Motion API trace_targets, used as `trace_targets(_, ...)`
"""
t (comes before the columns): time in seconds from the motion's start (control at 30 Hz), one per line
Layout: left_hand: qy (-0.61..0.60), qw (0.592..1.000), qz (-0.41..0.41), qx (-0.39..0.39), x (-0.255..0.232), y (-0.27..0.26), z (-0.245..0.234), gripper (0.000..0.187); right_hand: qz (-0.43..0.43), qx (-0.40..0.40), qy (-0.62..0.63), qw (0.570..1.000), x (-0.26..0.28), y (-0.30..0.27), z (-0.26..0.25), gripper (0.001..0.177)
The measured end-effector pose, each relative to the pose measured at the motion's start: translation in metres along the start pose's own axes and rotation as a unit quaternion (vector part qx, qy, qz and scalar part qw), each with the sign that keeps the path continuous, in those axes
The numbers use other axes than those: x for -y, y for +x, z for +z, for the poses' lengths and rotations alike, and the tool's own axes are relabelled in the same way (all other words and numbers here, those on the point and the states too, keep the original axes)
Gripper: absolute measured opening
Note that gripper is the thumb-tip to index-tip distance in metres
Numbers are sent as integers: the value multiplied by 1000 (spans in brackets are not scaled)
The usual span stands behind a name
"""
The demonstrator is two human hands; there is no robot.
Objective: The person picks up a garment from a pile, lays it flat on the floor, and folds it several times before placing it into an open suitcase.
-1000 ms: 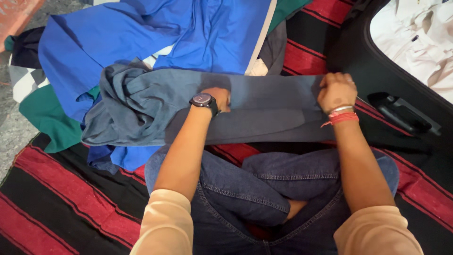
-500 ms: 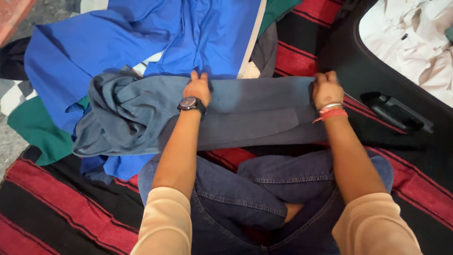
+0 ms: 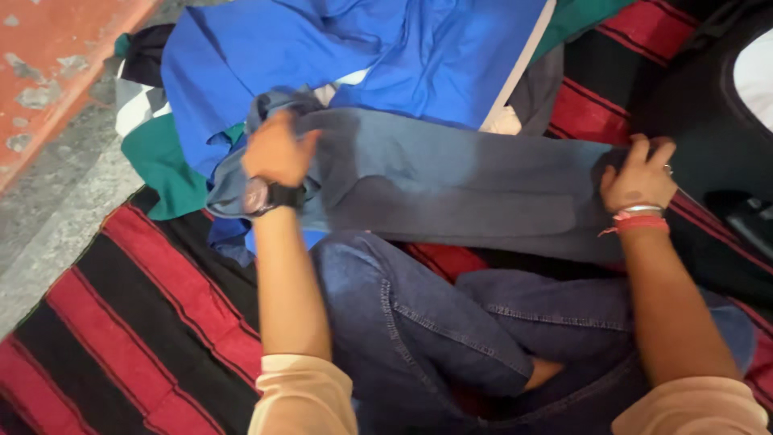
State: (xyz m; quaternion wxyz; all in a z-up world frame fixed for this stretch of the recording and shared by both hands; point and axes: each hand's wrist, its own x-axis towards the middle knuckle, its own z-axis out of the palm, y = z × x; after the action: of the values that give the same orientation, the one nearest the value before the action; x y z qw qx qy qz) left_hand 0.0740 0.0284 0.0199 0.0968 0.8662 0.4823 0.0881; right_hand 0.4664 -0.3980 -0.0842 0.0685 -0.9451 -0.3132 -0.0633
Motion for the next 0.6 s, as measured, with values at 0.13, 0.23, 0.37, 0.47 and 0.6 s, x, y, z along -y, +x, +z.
trace_targets(0.13, 54, 984, -54, -162, 68, -8, 24, 83, -51, -28, 9, 998, 5, -5, -2, 59)
trace_targets(0.23, -24, 976, -28, -212, 99, 14, 53, 83, -67, -10, 5, 998, 22, -6, -2, 60)
trace_targets(0.37, -143, 981, -130, -12, 126, 64, 88, 54, -88, 5, 39, 995, 68, -20, -13, 57)
trace_targets(0.47, -470, 868, -145, -66, 143, 96, 109, 41, -177, -17, 145, 973, 124, -24, -16, 48)
trace_targets(0.6, -799, 559, -219, -31, 170, 106, 100, 17, -206, 106, 249, 940, 205, -14, 0, 49)
